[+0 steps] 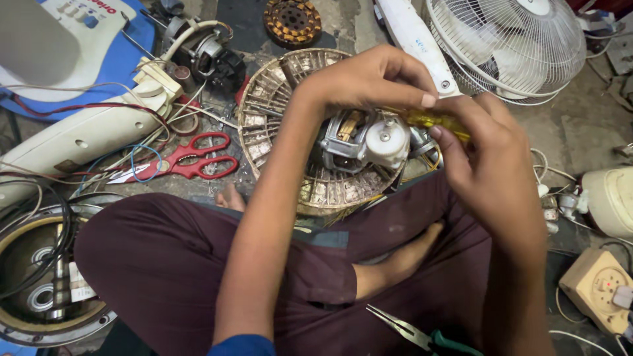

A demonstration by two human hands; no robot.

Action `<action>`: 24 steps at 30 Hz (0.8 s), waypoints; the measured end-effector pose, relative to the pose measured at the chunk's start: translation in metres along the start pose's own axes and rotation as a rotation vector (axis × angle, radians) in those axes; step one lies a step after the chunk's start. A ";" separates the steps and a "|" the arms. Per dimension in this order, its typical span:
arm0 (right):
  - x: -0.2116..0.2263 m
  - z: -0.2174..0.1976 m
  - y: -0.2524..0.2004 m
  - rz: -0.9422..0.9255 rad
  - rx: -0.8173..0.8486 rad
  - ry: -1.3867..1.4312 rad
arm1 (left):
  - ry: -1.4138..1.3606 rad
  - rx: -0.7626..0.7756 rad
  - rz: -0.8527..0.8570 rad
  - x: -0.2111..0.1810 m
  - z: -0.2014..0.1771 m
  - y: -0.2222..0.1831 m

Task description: The person disassembles an electric motor using a screwdriver and pliers. They remove screws, separate the motor housing, and extract the rotor assembly while sitting on the floor.

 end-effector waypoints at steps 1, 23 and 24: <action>0.001 0.001 0.000 -0.049 -0.009 -0.061 | -0.015 0.006 -0.022 -0.001 0.001 -0.001; 0.001 0.008 0.000 -0.032 -0.148 0.353 | -0.032 0.070 -0.032 0.005 -0.001 0.002; 0.001 0.010 0.001 -0.022 -0.161 0.366 | -0.041 0.073 -0.036 0.005 -0.002 0.002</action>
Point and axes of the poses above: each hand's wrist, its own y-axis towards the middle knuckle, its own z-axis out of the palm, x = y × z, the point moved 1 cm from there along y, towards the middle knuckle, and after that the axes turned 3 degrees about -z, right-handed, at the moved point
